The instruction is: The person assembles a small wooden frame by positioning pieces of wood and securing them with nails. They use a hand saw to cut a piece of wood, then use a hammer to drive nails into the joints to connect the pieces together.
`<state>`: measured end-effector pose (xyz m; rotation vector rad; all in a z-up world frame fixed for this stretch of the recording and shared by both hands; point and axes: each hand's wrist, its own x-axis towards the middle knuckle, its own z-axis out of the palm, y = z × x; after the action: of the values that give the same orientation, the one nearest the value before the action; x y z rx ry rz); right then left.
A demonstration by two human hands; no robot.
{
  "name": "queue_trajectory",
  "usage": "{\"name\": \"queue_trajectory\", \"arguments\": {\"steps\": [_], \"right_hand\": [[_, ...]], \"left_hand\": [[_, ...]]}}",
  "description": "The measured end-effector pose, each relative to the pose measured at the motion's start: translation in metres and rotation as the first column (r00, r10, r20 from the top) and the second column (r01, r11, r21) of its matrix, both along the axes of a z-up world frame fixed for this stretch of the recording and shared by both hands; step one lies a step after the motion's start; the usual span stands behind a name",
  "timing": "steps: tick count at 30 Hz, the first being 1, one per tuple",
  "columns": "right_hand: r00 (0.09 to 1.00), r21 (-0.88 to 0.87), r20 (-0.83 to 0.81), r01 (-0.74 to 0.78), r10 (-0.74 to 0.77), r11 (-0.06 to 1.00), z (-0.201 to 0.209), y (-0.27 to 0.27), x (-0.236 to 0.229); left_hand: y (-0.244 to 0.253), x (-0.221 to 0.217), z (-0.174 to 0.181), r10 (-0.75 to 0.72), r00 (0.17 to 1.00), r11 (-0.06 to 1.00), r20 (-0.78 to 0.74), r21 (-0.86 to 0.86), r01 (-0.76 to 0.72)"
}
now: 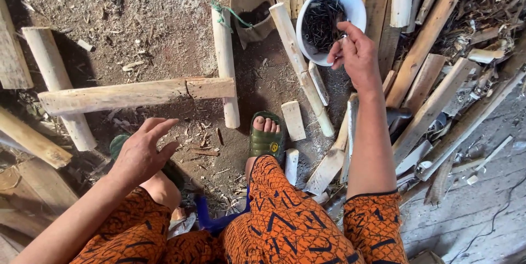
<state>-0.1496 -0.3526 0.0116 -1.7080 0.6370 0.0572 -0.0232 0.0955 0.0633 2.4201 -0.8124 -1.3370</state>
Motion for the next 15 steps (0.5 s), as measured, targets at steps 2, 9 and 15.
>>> {"name": "queue_trajectory", "arguments": {"steps": [2,9,15], "right_hand": [[1.0,0.093,0.013,0.009,-0.01,0.996,0.009,0.013,-0.003],[0.997,0.114,-0.069,0.046,-0.038,0.992,0.009,0.02,0.003],[0.902,-0.539,-0.431,-0.28,0.025,0.794,-0.034,-0.018,0.014]], "left_hand": [[-0.008,0.003,0.003,0.021,1.0,0.999,-0.002,-0.026,-0.021],[-0.035,0.012,0.024,0.042,0.998,0.994,-0.044,-0.097,-0.046],[-0.015,0.006,0.012,0.033,0.998,0.999,-0.058,-0.022,-0.035]]}}
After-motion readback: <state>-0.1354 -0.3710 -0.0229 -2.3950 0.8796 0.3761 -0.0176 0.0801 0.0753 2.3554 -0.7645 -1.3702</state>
